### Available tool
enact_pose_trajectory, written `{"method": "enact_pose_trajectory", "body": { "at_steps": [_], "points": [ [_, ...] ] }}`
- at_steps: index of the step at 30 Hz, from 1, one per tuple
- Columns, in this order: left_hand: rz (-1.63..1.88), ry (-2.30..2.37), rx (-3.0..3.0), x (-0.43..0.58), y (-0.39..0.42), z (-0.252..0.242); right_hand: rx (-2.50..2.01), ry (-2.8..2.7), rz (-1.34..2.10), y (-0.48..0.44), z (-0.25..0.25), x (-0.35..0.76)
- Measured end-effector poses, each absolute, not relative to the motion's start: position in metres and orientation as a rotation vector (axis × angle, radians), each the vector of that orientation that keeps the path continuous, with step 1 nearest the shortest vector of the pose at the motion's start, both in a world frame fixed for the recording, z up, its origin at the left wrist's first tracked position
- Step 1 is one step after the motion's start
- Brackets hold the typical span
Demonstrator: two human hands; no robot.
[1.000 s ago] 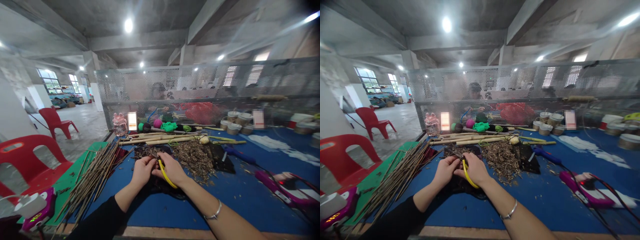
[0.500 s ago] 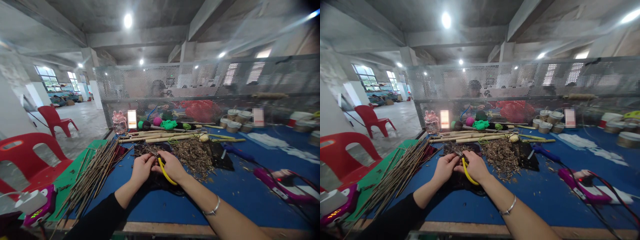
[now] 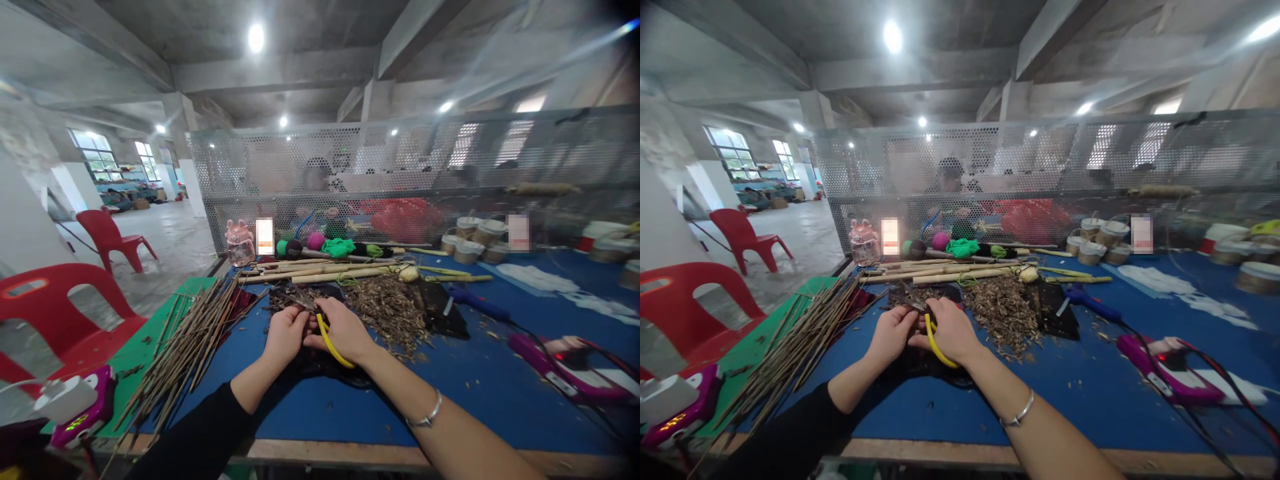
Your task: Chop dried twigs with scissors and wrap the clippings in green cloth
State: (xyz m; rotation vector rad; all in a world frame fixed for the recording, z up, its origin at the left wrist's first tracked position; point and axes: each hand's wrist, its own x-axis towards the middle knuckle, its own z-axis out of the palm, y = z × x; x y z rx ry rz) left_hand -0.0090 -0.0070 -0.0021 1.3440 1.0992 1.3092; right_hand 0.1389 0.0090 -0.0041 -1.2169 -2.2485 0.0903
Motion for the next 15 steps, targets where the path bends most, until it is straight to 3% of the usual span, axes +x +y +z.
{"method": "enact_pose_trajectory", "body": {
  "at_steps": [15],
  "points": [
    [1.235, 1.078, 1.401, -0.0112, -0.0047, -0.0059, -1.215, -2.197, 0.139, 0.009, -0.0046, 0.1374]
  ]
}}
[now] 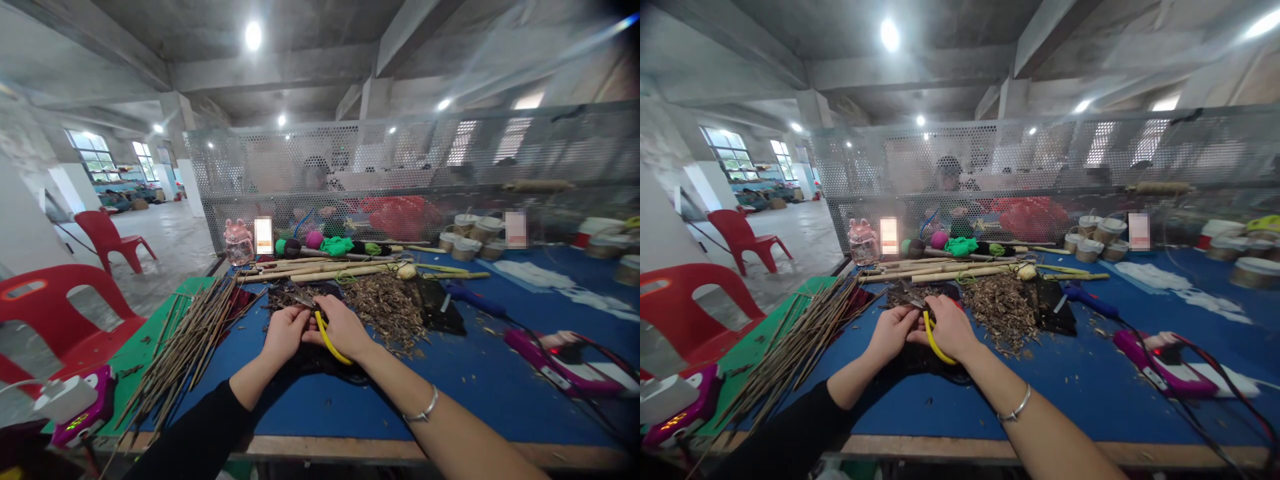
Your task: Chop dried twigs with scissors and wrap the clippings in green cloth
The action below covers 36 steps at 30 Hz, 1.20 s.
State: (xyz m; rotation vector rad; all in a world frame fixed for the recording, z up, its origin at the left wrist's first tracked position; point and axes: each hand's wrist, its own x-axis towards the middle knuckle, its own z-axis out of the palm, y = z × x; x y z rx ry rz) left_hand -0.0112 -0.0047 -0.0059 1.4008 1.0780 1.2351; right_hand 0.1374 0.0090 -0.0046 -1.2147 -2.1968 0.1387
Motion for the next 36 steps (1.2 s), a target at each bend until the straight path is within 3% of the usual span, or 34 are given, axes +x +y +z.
{"method": "enact_pose_trajectory", "body": {
  "at_steps": [11, 21, 36],
  "points": [
    [1.214, 1.184, 1.404, -0.012, -0.0044, -0.0055, -1.145, -2.208, 0.264, 0.0131, -0.0059, 0.1387],
    [1.231, 1.18, 1.457, -0.0124, -0.0011, -0.0101, -1.24, -2.257, 0.143, 0.01, -0.0044, 0.1392],
    [1.202, 0.984, 1.286, -0.0077, -0.0065, -0.0019, -1.206, -2.155, 0.214, 0.0132, -0.007, 0.1382]
  ]
}}
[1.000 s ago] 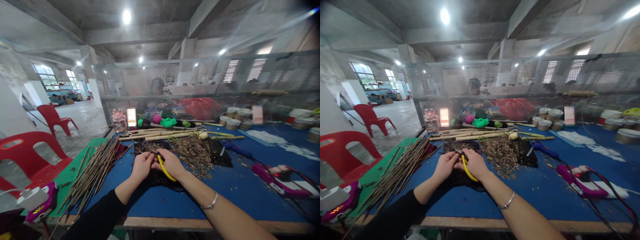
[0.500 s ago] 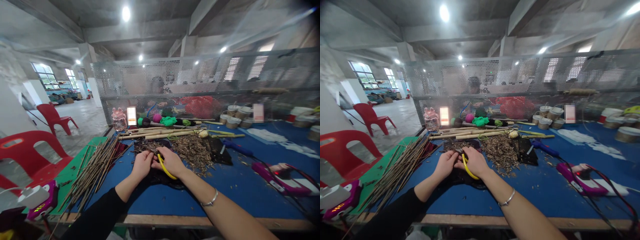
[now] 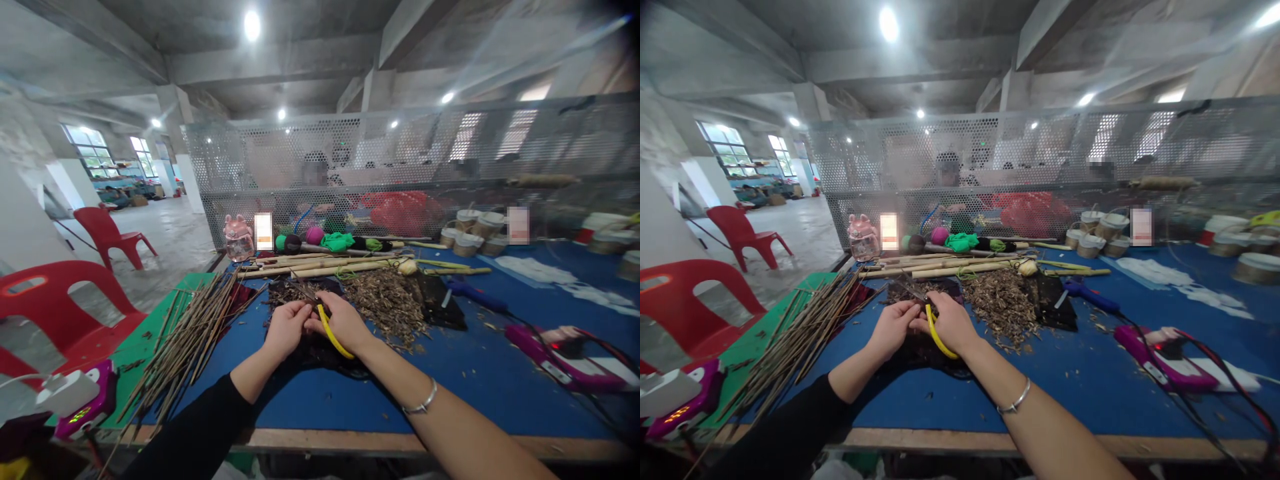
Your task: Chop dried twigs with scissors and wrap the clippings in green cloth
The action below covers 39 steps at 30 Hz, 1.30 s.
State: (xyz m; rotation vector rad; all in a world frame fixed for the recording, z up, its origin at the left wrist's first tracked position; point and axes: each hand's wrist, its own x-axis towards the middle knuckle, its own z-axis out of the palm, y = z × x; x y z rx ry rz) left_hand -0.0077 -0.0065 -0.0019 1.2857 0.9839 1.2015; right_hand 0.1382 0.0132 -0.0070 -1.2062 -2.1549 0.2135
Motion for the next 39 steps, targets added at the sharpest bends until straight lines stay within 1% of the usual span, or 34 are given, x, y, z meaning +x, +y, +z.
{"method": "enact_pose_trajectory", "body": {
  "at_steps": [6, 11, 16, 20, 25, 29, 35, 39],
  "points": [
    [1.23, 0.973, 1.265, -0.0092, -0.0052, -0.0011, -1.152, -2.173, 0.254, 0.0157, -0.0076, 0.1388],
    [1.255, 1.03, 1.181, -0.0104, -0.0015, -0.0043, -1.194, -2.206, 0.171, 0.0113, -0.0057, 0.1389],
    [1.241, 1.085, 1.299, -0.0106, -0.0025, -0.007, -1.191, -2.228, 0.134, 0.01, -0.005, 0.1384],
    [1.242, 1.124, 1.425, -0.0109, -0.0042, -0.009, -1.195, -2.202, 0.184, 0.0089, -0.0036, 0.1365],
    [1.256, 1.036, 1.338, -0.0093, -0.0044, -0.0083, -1.206, -2.17, 0.245, 0.0107, -0.0057, 0.1357],
    [1.286, 1.056, 1.324, -0.0095, -0.0036, -0.0054, -1.196, -2.186, 0.27, 0.0131, -0.0073, 0.1362],
    [1.358, 1.137, 1.12, -0.0115, -0.0019, -0.0015, -1.271, -2.203, 0.162, 0.0088, -0.0056, 0.1353],
    [1.367, 1.138, 1.13, -0.0109, -0.0021, -0.0009, -1.259, -2.223, 0.133, 0.0068, -0.0062, 0.1348]
  ]
}}
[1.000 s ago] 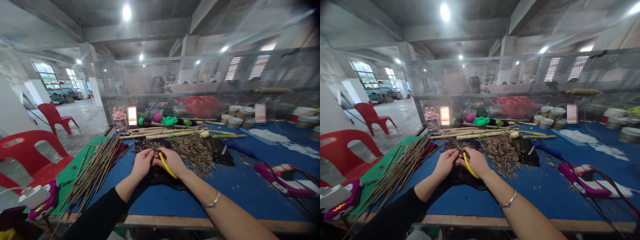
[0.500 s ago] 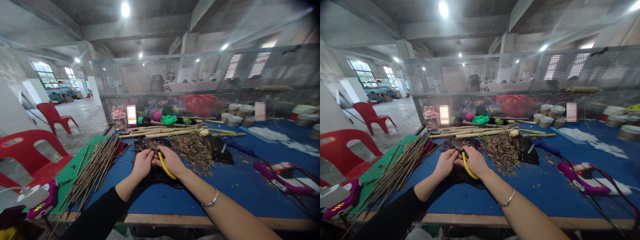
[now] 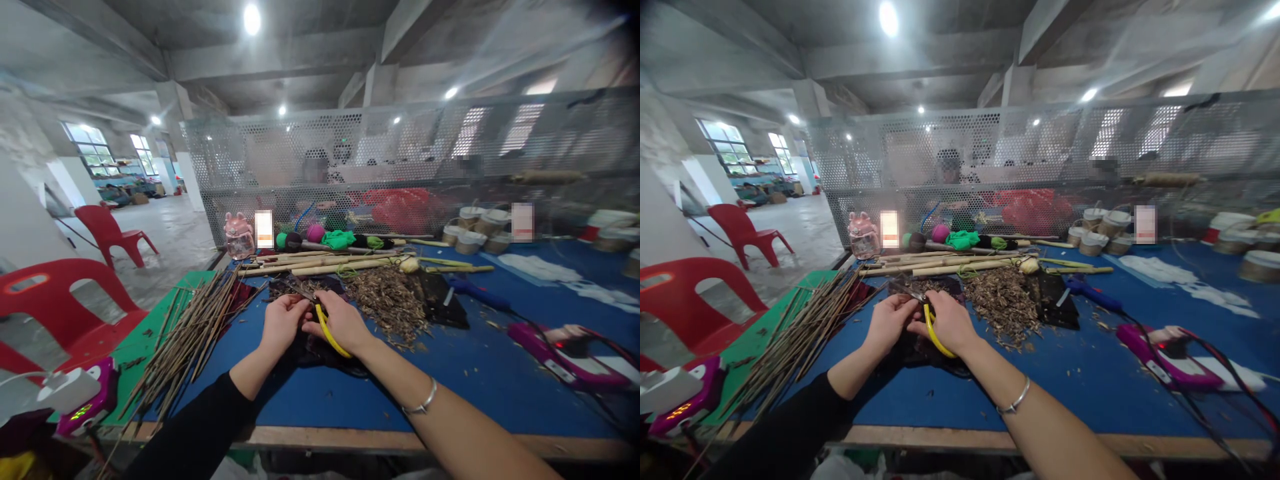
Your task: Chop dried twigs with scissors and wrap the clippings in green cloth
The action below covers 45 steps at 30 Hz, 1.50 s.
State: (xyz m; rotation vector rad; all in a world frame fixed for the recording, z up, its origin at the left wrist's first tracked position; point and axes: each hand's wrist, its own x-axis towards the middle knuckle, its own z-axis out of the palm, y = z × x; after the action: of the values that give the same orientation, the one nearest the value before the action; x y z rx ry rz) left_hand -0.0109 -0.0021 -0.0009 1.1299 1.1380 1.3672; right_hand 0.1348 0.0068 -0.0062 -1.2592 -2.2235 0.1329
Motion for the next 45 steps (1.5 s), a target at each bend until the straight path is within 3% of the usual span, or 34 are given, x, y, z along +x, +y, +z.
{"method": "enact_pose_trajectory", "body": {
  "at_steps": [45],
  "points": [
    [1.325, 1.012, 1.176, -0.0108, -0.0027, -0.0029, -1.124, -2.163, 0.211, 0.006, -0.0079, 0.1317]
  ]
}}
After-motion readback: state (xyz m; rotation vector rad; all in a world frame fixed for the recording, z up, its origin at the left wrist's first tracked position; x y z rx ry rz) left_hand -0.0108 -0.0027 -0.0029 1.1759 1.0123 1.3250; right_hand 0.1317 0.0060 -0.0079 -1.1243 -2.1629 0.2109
